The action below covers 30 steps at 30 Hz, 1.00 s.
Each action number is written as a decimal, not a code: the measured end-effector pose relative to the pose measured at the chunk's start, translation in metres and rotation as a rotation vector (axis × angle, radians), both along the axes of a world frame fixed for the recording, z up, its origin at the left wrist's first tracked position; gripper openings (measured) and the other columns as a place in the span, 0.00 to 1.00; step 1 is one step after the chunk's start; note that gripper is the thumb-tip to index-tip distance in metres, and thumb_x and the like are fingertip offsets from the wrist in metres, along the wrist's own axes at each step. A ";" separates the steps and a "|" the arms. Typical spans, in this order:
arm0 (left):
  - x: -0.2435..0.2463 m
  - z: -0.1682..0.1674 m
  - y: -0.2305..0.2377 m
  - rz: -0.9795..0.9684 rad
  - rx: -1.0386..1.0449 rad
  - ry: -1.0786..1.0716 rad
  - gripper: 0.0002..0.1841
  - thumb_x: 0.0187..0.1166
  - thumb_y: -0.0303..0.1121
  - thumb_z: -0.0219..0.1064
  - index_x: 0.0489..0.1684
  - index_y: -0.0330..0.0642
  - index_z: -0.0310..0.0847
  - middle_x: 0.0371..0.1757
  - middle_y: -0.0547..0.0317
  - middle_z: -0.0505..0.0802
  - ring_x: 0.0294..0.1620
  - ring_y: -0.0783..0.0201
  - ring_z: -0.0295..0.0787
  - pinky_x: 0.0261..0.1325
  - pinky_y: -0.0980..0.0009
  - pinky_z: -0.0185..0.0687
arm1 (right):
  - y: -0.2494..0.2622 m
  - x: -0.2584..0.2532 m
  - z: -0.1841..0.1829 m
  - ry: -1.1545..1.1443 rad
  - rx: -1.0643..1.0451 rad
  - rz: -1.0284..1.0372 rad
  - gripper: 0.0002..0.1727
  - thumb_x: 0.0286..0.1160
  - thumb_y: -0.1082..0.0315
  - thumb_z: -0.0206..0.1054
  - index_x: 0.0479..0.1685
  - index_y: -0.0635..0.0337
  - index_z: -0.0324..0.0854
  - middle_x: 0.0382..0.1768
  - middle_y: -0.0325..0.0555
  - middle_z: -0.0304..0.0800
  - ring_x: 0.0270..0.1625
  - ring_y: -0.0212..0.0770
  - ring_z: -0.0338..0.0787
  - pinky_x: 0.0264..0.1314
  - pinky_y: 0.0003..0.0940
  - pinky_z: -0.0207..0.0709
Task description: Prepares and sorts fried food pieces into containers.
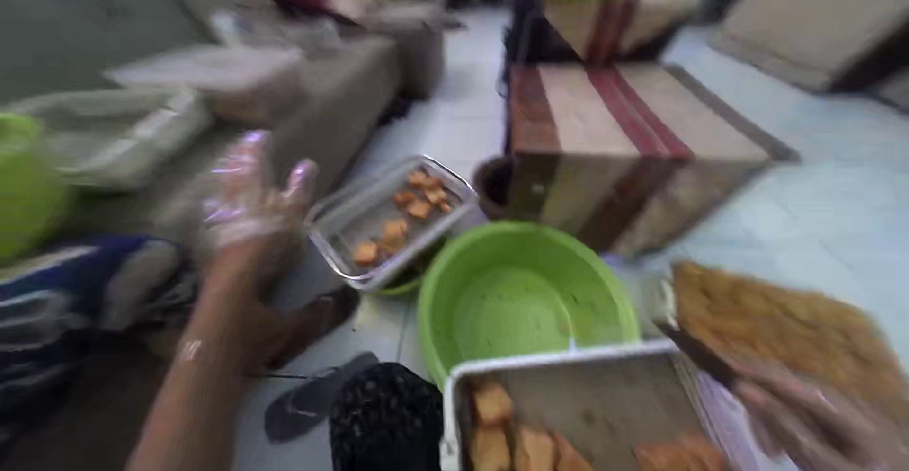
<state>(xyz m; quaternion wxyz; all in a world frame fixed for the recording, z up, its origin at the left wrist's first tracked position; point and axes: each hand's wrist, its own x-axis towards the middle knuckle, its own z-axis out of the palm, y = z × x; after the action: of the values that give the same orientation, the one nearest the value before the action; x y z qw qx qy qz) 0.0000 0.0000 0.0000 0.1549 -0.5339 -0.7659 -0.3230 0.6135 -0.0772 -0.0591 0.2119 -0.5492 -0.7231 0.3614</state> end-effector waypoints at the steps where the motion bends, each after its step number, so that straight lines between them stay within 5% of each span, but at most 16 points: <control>1: 0.069 -0.017 -0.020 -0.207 -0.026 -0.107 0.34 0.87 0.58 0.53 0.89 0.51 0.60 0.84 0.49 0.74 0.83 0.50 0.72 0.82 0.45 0.65 | -0.002 0.004 -0.007 0.015 0.047 -0.033 0.24 0.90 0.57 0.58 0.72 0.66 0.80 0.35 0.52 0.91 0.30 0.41 0.89 0.34 0.41 0.86; 3: 0.185 -0.048 -0.062 -0.626 -0.018 -0.462 0.22 0.86 0.47 0.63 0.70 0.45 0.80 0.63 0.58 0.90 0.59 0.65 0.89 0.62 0.62 0.88 | -0.007 0.007 -0.020 0.058 0.141 -0.115 0.21 0.87 0.52 0.61 0.66 0.55 0.85 0.31 0.40 0.90 0.25 0.32 0.86 0.27 0.32 0.84; 5: 0.280 -0.093 -0.102 -0.860 -0.243 -0.799 0.15 0.80 0.41 0.70 0.57 0.42 0.90 0.51 0.60 0.96 0.50 0.68 0.94 0.56 0.65 0.93 | -0.014 0.005 -0.026 0.087 0.158 -0.158 0.20 0.85 0.48 0.61 0.63 0.49 0.87 0.28 0.34 0.89 0.22 0.28 0.83 0.24 0.28 0.81; 8: 0.359 -0.130 -0.121 -0.856 -0.788 -0.760 0.24 0.81 0.48 0.67 0.69 0.43 0.84 0.64 0.52 0.92 0.62 0.60 0.90 0.71 0.59 0.82 | -0.021 0.008 -0.029 0.100 0.154 -0.183 0.20 0.85 0.49 0.61 0.62 0.50 0.88 0.28 0.33 0.88 0.21 0.26 0.82 0.22 0.26 0.80; 11: 0.397 -0.158 -0.120 -0.920 -1.005 -0.505 0.27 0.78 0.48 0.68 0.76 0.48 0.79 0.75 0.48 0.83 0.74 0.51 0.82 0.76 0.50 0.77 | -0.025 0.012 -0.032 0.118 0.129 -0.192 0.19 0.84 0.49 0.60 0.60 0.48 0.88 0.26 0.31 0.88 0.21 0.26 0.82 0.22 0.24 0.79; 14: 0.423 -0.182 -0.118 -1.092 -1.039 -0.326 0.30 0.78 0.32 0.67 0.84 0.49 0.71 0.83 0.48 0.76 0.83 0.47 0.72 0.83 0.47 0.68 | -0.030 0.011 -0.039 0.144 0.111 -0.184 0.20 0.84 0.48 0.61 0.61 0.48 0.88 0.28 0.31 0.89 0.23 0.26 0.84 0.25 0.25 0.81; 16: 0.436 -0.189 -0.118 -1.134 -1.088 -0.270 0.31 0.79 0.27 0.66 0.85 0.48 0.69 0.78 0.43 0.81 0.77 0.43 0.78 0.77 0.44 0.73 | -0.034 0.010 -0.043 0.164 0.100 -0.176 0.20 0.84 0.50 0.61 0.61 0.50 0.88 0.29 0.32 0.89 0.24 0.27 0.85 0.27 0.26 0.83; 19: 0.429 -0.186 -0.111 -1.110 -1.106 -0.274 0.27 0.75 0.39 0.72 0.76 0.49 0.79 0.70 0.47 0.87 0.71 0.46 0.84 0.73 0.44 0.78 | -0.043 0.013 -0.048 0.187 0.089 -0.176 0.20 0.85 0.52 0.61 0.61 0.54 0.88 0.32 0.34 0.91 0.26 0.27 0.86 0.29 0.27 0.85; 21: 0.411 -0.187 -0.112 -1.048 -0.959 -0.466 0.26 0.68 0.49 0.78 0.62 0.46 0.86 0.61 0.51 0.91 0.64 0.55 0.88 0.71 0.51 0.81 | -0.050 0.016 -0.050 0.187 0.086 -0.173 0.20 0.86 0.52 0.61 0.59 0.56 0.88 0.33 0.35 0.91 0.27 0.26 0.87 0.31 0.26 0.85; 22: 0.401 -0.186 -0.114 -1.001 -0.856 -0.641 0.26 0.65 0.45 0.80 0.58 0.40 0.86 0.54 0.51 0.93 0.58 0.58 0.90 0.66 0.55 0.84 | -0.053 0.017 -0.051 0.181 0.081 -0.166 0.20 0.86 0.53 0.60 0.58 0.57 0.88 0.33 0.36 0.91 0.28 0.27 0.87 0.32 0.27 0.86; 25: 0.375 -0.180 -0.121 -0.874 -0.647 -1.204 0.27 0.73 0.36 0.75 0.69 0.33 0.76 0.55 0.52 0.92 0.52 0.66 0.91 0.58 0.67 0.89 | -0.061 0.015 -0.054 0.177 0.002 -0.115 0.19 0.86 0.56 0.61 0.60 0.59 0.88 0.37 0.41 0.93 0.31 0.31 0.90 0.36 0.33 0.88; 27: 0.364 -0.173 -0.123 -0.800 -0.596 -1.461 0.30 0.81 0.42 0.67 0.78 0.33 0.68 0.62 0.52 0.89 0.56 0.66 0.90 0.60 0.66 0.89 | -0.062 0.007 -0.052 0.182 -0.045 -0.065 0.18 0.86 0.59 0.62 0.62 0.60 0.87 0.37 0.44 0.93 0.32 0.34 0.90 0.37 0.35 0.88; 30: 0.363 -0.161 -0.125 -0.646 -0.498 -1.747 0.32 0.88 0.55 0.49 0.74 0.34 0.70 0.50 0.53 0.91 0.45 0.61 0.92 0.48 0.61 0.92 | -0.062 -0.009 -0.038 0.144 -0.084 0.037 0.17 0.88 0.62 0.60 0.62 0.63 0.87 0.33 0.49 0.93 0.30 0.40 0.90 0.37 0.41 0.87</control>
<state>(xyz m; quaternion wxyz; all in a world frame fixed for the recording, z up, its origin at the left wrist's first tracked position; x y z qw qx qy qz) 0.3628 -0.1254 -0.1608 -0.6840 -0.3080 -0.4736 -0.4615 0.6049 -0.1392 -0.0966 0.2336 -0.5168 -0.7001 0.4338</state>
